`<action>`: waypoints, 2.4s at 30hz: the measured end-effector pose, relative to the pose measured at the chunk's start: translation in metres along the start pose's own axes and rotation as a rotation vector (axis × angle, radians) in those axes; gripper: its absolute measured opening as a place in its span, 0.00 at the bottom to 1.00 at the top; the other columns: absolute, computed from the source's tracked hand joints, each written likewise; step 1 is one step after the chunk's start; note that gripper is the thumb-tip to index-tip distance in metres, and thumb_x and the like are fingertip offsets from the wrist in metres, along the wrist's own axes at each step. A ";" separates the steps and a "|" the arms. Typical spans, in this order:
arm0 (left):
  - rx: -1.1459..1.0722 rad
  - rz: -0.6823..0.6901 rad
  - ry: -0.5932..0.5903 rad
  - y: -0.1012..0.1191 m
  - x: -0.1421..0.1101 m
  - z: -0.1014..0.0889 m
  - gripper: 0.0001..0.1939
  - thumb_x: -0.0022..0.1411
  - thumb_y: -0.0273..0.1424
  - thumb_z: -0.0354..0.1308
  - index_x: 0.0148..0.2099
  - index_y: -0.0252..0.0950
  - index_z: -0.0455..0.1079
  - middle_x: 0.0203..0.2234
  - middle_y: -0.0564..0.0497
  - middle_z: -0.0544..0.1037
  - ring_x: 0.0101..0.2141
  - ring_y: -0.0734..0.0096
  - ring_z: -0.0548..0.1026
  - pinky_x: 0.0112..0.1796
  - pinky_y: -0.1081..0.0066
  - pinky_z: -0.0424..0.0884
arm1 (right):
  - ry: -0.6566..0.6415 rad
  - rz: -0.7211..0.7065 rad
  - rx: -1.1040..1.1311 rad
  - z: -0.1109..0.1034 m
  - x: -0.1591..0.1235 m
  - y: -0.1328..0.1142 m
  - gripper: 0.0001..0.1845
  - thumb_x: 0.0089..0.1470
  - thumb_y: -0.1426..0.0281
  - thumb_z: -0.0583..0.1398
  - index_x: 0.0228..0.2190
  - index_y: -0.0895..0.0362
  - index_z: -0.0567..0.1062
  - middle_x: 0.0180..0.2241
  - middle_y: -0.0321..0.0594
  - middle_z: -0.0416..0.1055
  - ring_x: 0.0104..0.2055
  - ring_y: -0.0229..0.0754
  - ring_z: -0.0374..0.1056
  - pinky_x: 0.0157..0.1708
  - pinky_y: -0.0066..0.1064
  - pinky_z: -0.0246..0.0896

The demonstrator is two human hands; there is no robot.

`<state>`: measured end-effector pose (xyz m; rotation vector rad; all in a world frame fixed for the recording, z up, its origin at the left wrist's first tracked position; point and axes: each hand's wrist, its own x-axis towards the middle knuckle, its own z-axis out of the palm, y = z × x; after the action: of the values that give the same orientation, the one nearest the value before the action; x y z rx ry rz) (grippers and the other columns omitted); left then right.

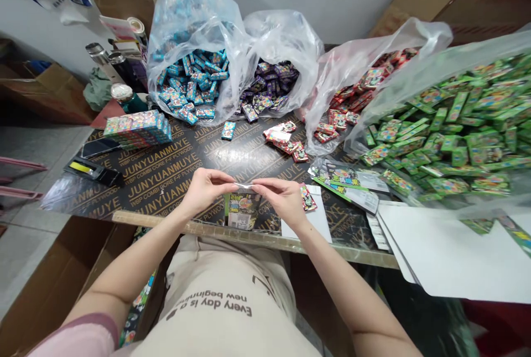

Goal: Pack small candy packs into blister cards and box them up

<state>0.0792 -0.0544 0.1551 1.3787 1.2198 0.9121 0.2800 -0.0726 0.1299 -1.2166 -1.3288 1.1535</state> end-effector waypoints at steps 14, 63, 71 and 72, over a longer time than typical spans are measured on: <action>0.246 0.309 0.020 -0.018 -0.011 0.003 0.07 0.53 0.29 0.64 0.36 0.41 0.80 0.38 0.45 0.81 0.38 0.62 0.79 0.45 0.64 0.72 | 0.016 -0.265 -0.151 -0.005 -0.011 0.028 0.10 0.50 0.68 0.64 0.37 0.47 0.81 0.43 0.38 0.77 0.45 0.46 0.73 0.49 0.42 0.67; 1.036 0.285 -0.223 -0.115 -0.002 -0.071 0.38 0.47 0.40 0.63 0.59 0.33 0.59 0.50 0.40 0.68 0.49 0.52 0.66 0.50 0.56 0.64 | -0.551 -0.296 -0.768 -0.033 0.076 0.113 0.44 0.45 0.64 0.63 0.62 0.50 0.54 0.59 0.48 0.60 0.61 0.56 0.56 0.57 0.53 0.50; 0.995 0.336 -0.147 -0.110 0.014 -0.060 0.44 0.44 0.41 0.66 0.61 0.33 0.57 0.51 0.39 0.67 0.51 0.51 0.65 0.51 0.54 0.64 | -0.469 -0.481 -0.795 0.029 0.048 0.064 0.44 0.46 0.66 0.64 0.62 0.56 0.53 0.55 0.51 0.64 0.54 0.55 0.61 0.53 0.49 0.57; 0.990 0.341 -0.145 -0.109 0.017 -0.059 0.44 0.44 0.41 0.66 0.61 0.33 0.56 0.51 0.39 0.67 0.51 0.50 0.65 0.52 0.54 0.63 | -0.493 -0.475 -0.801 0.032 0.048 0.060 0.45 0.46 0.67 0.64 0.62 0.57 0.53 0.54 0.52 0.64 0.54 0.55 0.61 0.53 0.48 0.57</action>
<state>0.0053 -0.0308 0.0572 2.4411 1.4063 0.3810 0.2515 -0.0228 0.0695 -1.0603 -2.4485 0.5826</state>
